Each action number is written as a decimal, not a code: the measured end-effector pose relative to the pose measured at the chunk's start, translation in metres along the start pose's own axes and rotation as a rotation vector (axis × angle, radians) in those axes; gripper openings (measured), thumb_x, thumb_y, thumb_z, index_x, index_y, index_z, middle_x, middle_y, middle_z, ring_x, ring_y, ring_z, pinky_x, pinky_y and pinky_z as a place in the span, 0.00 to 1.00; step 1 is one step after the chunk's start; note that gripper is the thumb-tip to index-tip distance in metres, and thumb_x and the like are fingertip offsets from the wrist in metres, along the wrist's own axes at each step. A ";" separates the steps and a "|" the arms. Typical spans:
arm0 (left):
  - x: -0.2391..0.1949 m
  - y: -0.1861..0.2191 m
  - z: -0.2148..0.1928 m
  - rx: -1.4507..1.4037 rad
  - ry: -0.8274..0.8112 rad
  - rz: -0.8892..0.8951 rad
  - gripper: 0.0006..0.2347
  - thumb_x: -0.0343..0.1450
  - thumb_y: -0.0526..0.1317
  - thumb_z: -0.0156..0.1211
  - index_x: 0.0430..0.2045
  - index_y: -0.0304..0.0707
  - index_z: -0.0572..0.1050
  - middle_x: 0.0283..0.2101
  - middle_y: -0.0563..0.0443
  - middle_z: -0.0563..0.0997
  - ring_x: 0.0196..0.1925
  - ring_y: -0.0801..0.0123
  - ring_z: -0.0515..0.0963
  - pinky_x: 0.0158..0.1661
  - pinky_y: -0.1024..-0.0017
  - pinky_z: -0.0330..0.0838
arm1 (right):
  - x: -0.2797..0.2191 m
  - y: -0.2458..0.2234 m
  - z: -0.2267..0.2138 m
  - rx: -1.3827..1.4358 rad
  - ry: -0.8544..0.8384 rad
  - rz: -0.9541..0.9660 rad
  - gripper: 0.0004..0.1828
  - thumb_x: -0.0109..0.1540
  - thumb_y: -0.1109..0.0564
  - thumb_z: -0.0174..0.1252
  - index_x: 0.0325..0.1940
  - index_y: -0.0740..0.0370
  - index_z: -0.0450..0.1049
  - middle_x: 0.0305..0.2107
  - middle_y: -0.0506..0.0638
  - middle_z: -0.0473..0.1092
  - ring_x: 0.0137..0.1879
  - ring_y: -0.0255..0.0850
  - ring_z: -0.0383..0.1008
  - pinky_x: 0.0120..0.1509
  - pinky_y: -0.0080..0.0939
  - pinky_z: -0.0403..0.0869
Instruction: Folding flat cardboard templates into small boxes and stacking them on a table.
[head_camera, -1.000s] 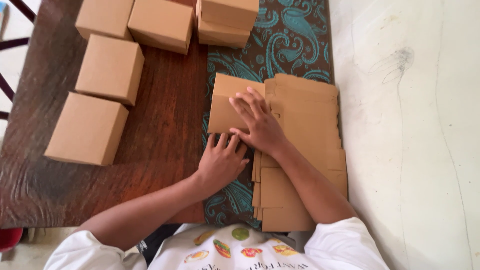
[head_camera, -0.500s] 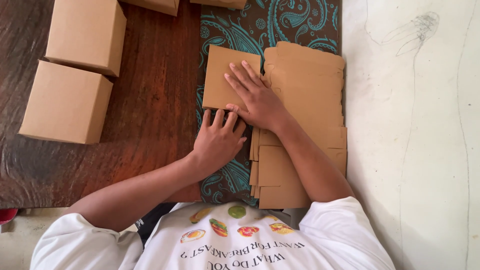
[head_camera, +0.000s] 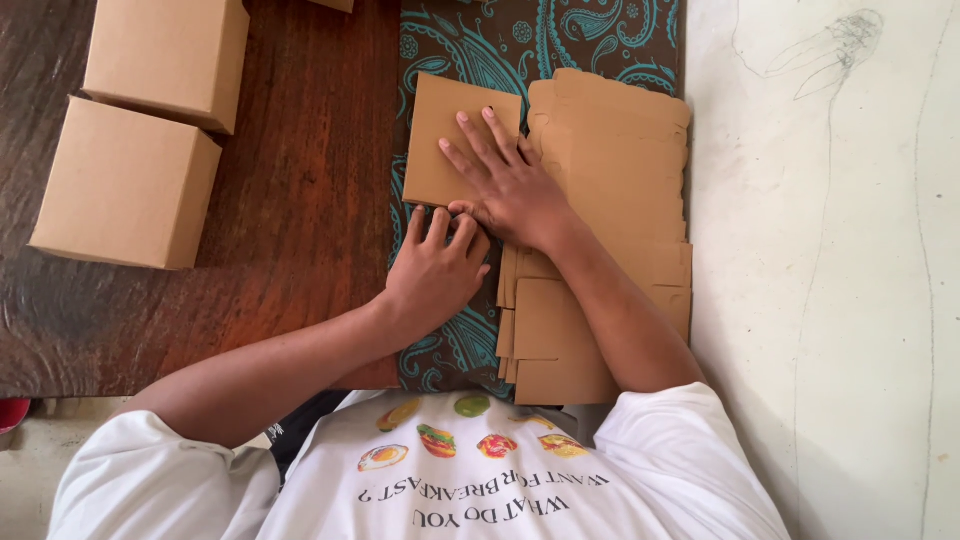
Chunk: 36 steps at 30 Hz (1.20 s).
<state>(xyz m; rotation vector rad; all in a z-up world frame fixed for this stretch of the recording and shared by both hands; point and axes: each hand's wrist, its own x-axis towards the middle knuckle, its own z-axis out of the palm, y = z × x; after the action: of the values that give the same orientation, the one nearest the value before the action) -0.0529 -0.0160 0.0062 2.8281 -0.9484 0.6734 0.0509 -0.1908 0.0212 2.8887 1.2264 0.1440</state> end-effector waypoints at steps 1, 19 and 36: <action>-0.001 0.000 0.004 0.001 0.001 0.001 0.19 0.74 0.53 0.57 0.47 0.35 0.76 0.45 0.36 0.72 0.49 0.43 0.73 0.55 0.41 0.68 | -0.001 0.002 0.000 -0.001 0.001 0.000 0.41 0.70 0.26 0.43 0.81 0.47 0.53 0.78 0.53 0.42 0.82 0.57 0.37 0.72 0.68 0.61; 0.026 -0.053 -0.030 -0.262 0.149 -0.175 0.14 0.74 0.49 0.62 0.50 0.47 0.78 0.67 0.38 0.64 0.70 0.42 0.61 0.61 0.41 0.63 | 0.010 0.017 -0.061 1.385 0.800 0.272 0.21 0.70 0.63 0.52 0.59 0.48 0.50 0.53 0.70 0.67 0.57 0.55 0.74 0.55 0.53 0.82; 0.012 -0.130 -0.034 -0.760 -0.329 -0.605 0.05 0.66 0.41 0.61 0.28 0.48 0.83 0.31 0.47 0.81 0.36 0.46 0.84 0.38 0.55 0.78 | -0.004 0.043 -0.037 0.578 0.349 0.529 0.03 0.56 0.61 0.67 0.34 0.59 0.82 0.33 0.50 0.76 0.38 0.47 0.81 0.36 0.36 0.81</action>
<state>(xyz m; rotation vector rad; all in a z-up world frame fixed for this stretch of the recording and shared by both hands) 0.0195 0.0887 0.0498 2.3267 -0.2265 -0.1998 0.0764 -0.2247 0.0595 3.7717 0.5361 0.3574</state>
